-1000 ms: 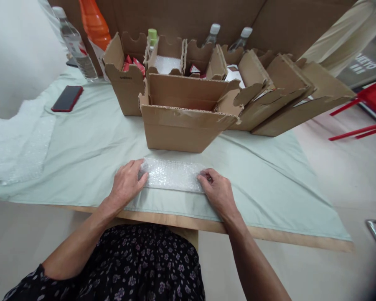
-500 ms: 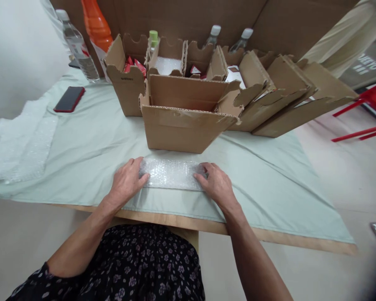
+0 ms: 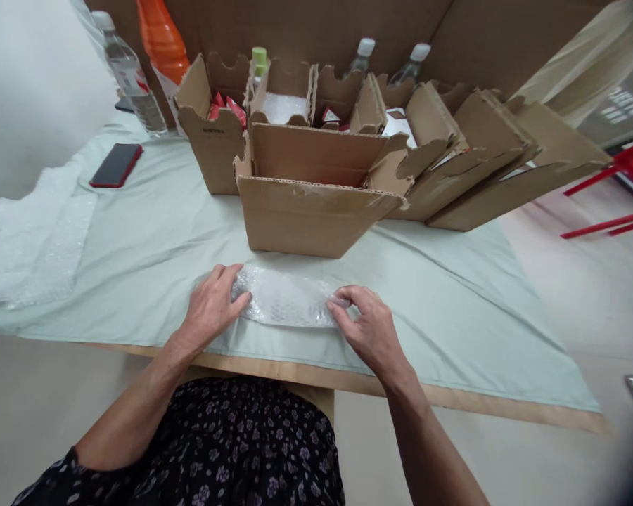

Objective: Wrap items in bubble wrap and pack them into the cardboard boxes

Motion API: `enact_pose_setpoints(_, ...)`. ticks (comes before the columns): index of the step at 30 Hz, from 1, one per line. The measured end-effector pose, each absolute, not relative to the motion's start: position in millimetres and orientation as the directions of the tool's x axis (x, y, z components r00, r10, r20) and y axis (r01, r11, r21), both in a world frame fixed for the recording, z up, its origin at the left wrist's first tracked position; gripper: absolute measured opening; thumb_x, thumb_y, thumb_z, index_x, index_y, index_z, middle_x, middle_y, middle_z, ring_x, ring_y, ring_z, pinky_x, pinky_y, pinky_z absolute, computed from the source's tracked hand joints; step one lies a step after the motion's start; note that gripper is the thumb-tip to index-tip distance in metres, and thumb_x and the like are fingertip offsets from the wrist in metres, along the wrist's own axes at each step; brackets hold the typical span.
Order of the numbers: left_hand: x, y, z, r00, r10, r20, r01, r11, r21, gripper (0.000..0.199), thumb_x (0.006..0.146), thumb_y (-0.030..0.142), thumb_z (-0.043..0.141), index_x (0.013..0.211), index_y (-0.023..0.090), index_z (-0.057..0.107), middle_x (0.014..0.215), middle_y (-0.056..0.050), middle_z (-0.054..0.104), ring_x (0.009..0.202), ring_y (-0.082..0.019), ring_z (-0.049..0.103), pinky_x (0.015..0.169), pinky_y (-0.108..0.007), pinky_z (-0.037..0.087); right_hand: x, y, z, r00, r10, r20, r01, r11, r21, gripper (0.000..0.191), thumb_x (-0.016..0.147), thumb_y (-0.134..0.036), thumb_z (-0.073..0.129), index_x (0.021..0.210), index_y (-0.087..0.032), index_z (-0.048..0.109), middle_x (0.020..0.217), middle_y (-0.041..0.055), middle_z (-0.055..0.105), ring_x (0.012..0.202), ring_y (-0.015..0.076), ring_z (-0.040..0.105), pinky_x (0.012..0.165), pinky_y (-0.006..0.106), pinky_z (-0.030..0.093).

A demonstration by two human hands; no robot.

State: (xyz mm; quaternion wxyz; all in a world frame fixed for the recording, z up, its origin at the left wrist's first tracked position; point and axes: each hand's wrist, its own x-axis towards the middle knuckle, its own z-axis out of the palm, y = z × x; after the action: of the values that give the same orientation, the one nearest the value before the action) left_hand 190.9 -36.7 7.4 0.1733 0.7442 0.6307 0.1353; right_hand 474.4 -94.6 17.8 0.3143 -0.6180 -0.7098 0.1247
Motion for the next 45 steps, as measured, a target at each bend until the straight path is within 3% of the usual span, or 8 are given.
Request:
enact_pose_setpoints(8, 182, -29, -3, 0.244, 0.966, 0.087, 0.718, -0.241, 0.653, 0.067, 0.081, 0.028, 0.060, 0.146, 0.017, 0.048, 0.120, -0.010, 0.068, 0.085, -0.019, 0.062, 0.086, -0.038, 0.054, 468, -102, 31, -0.083, 0.920, 0.382, 0.658, 0.339, -0.673, 0.008, 0.093, -0.020, 0.061, 0.100, -0.023, 0.063, 0.090, 0.0015, 0.072, 0.075, 0.0151, 0.064, 0.073, 0.029, 0.052)
enact_pose_setpoints(13, 185, -26, -2, 0.154, 0.986, 0.066, 0.773, -0.162, 0.613, 0.058, 0.082, 0.027, 0.061, 0.139, 0.016, 0.056, 0.107, -0.007, 0.067, 0.071, -0.016, 0.057, 0.079, -0.037, 0.053, 472, -104, 21, 0.009, 0.966, 0.258, 0.619, 0.197, -0.760, 0.016, 0.090, -0.023, 0.062, 0.105, -0.023, 0.067, 0.086, 0.0007, 0.069, 0.069, 0.0137, 0.061, 0.070, 0.028, 0.052)
enact_pose_setpoints(20, 187, -30, -1, 0.176, 0.981, 0.083, 0.796, -0.191, 0.574, 0.048, 0.083, 0.027, 0.061, 0.130, 0.019, 0.063, 0.104, -0.005, 0.068, 0.066, -0.014, 0.057, 0.074, -0.035, 0.052, 481, -113, 5, 0.107, 0.993, -0.043, 0.424, -0.085, -0.902, 0.047, 0.088, -0.033, 0.065, 0.132, -0.020, 0.060, 0.085, 0.0007, 0.065, 0.060, 0.0117, 0.054, 0.060, 0.028, 0.048)
enact_pose_setpoints(27, 185, -50, 6, 0.113, 0.948, 0.296, 0.717, -0.285, 0.637, 0.033, 0.089, 0.028, 0.061, 0.119, 0.017, 0.066, 0.094, -0.003, 0.063, 0.071, -0.014, 0.059, 0.062, -0.027, 0.051, 463, -119, 9, 0.058, 0.991, -0.118, 0.349, -0.131, -0.928, 0.052, 0.089, -0.033, 0.065, 0.139, -0.021, 0.058, 0.080, -0.0013, 0.063, 0.066, 0.0136, 0.056, 0.064, 0.028, 0.049)
enact_pose_setpoints(32, 182, -77, 16, 0.116, 0.855, 0.506, 0.714, -0.426, 0.556, 0.022, 0.092, 0.018, 0.060, 0.114, 0.017, 0.065, 0.087, -0.001, 0.060, 0.081, -0.016, 0.060, 0.074, -0.030, 0.053, 461, -118, 7, 0.113, 0.989, -0.098, 0.303, -0.128, -0.944, 0.051, 0.089, -0.035, 0.067, 0.138, -0.022, 0.059, 0.079, -0.0014, 0.063, 0.066, 0.0133, 0.055, 0.065, 0.029, 0.049)
enact_pose_setpoints(36, 185, -94, 15, 0.210, 0.850, 0.484, 0.655, -0.489, 0.575, 0.018, 0.094, 0.013, 0.060, 0.110, 0.019, 0.065, 0.088, -0.001, 0.061, 0.082, -0.016, 0.061, 0.075, -0.029, 0.053, 459, -118, 3, 0.132, 0.987, -0.095, 0.249, -0.126, -0.960, 0.048, 0.088, -0.036, 0.067, 0.134, -0.022, 0.062, 0.079, -0.0007, 0.065, 0.066, 0.0133, 0.055, 0.063, 0.028, 0.049)
enact_pose_setpoints(41, 183, -92, 9, 0.137, 0.823, 0.552, 0.744, -0.453, 0.491, 0.023, 0.092, 0.020, 0.063, 0.115, 0.018, 0.067, 0.120, -0.012, 0.062, 0.114, -0.027, 0.060, 0.097, -0.043, 0.052, 454, -120, 2, 0.152, 0.984, -0.097, 0.253, -0.133, -0.958, 0.044, 0.087, -0.037, 0.068, 0.129, -0.022, 0.067, 0.079, 0.0001, 0.067, 0.066, 0.0136, 0.056, 0.061, 0.028, 0.049)
enact_pose_setpoints(45, 178, -89, 17, 0.053, 0.903, 0.426, 0.698, -0.338, 0.631, 0.020, 0.092, 0.027, 0.060, 0.109, 0.020, 0.069, 0.117, -0.012, 0.066, 0.111, -0.027, 0.063, 0.097, -0.044, 0.053, 454, -121, 1, 0.153, 0.982, -0.107, 0.236, -0.141, -0.962, 0.040, 0.086, -0.037, 0.068, 0.122, -0.021, 0.070, 0.085, 0.0025, 0.070, 0.071, 0.0156, 0.061, 0.065, 0.029, 0.052)
